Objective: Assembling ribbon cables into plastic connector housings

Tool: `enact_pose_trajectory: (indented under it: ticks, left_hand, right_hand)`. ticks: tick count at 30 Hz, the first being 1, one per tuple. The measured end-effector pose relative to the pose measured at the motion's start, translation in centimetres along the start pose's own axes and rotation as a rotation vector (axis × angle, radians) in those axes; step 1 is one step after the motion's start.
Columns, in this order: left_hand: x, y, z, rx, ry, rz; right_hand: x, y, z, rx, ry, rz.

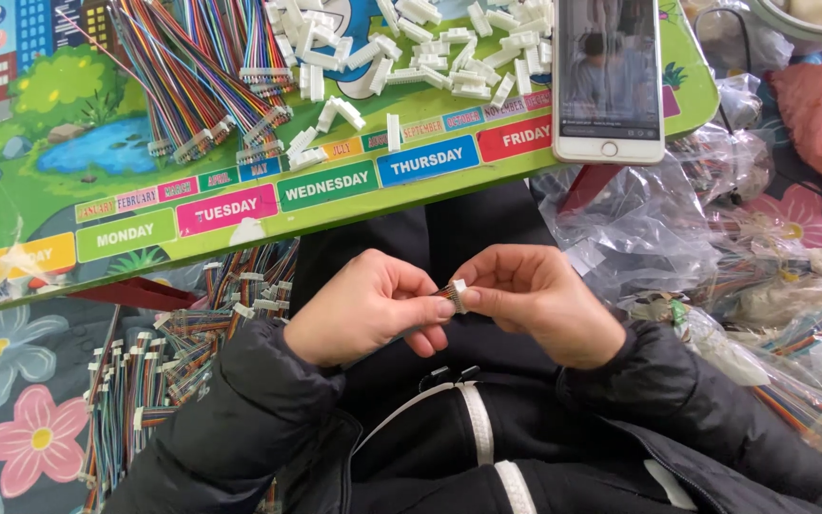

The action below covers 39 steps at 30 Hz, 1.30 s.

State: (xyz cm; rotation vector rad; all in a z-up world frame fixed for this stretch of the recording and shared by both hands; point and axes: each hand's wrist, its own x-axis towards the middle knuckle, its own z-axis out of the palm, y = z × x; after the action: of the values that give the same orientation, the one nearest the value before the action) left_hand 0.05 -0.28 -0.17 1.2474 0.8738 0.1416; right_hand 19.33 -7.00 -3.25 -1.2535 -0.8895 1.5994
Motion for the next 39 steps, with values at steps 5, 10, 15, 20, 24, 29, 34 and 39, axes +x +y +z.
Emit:
enact_pose_trajectory:
  ticks: [5,10,15,20,24,29,34,39]
  left_hand:
    - [-0.2,-0.3,-0.3,-0.069,0.001,-0.033]
    - [-0.5,-0.2,-0.4,-0.045,0.007,-0.038]
    - [-0.8,0.1,-0.2,0.082,0.011,0.006]
    - [-0.8,-0.1,-0.4,-0.005,0.002,0.009]
    - [-1.1,0.0,-0.3,-0.097,0.064,0.000]
    - [-1.0,-0.8,-0.5,-0.121,0.175,0.033]
    - [-1.8,-0.2,-0.4,0.071,0.199,0.174]
    - [-2.0,-0.1,-0.4,0.072,0.183,0.207]
  right_hand:
    - [0.0,0.9,0.5,0.004,0.068,0.028]
    - [0.2,1.0,1.0,-0.024,0.077,0.018]
    - [0.3,1.1,0.7,0.048,0.061,0.032]
    - [0.2,0.5,0.8,0.163,0.052,0.079]
    - [0.3,0.0,1.1,0.196,0.050,0.084]
    - [0.3,-0.4,1.5,0.272,0.019,0.118]
    - [1.0,-0.5,-0.2,0.318,-0.105,0.214]
    - [0.9,-0.9,-0.2,0.320,-0.107,0.205]
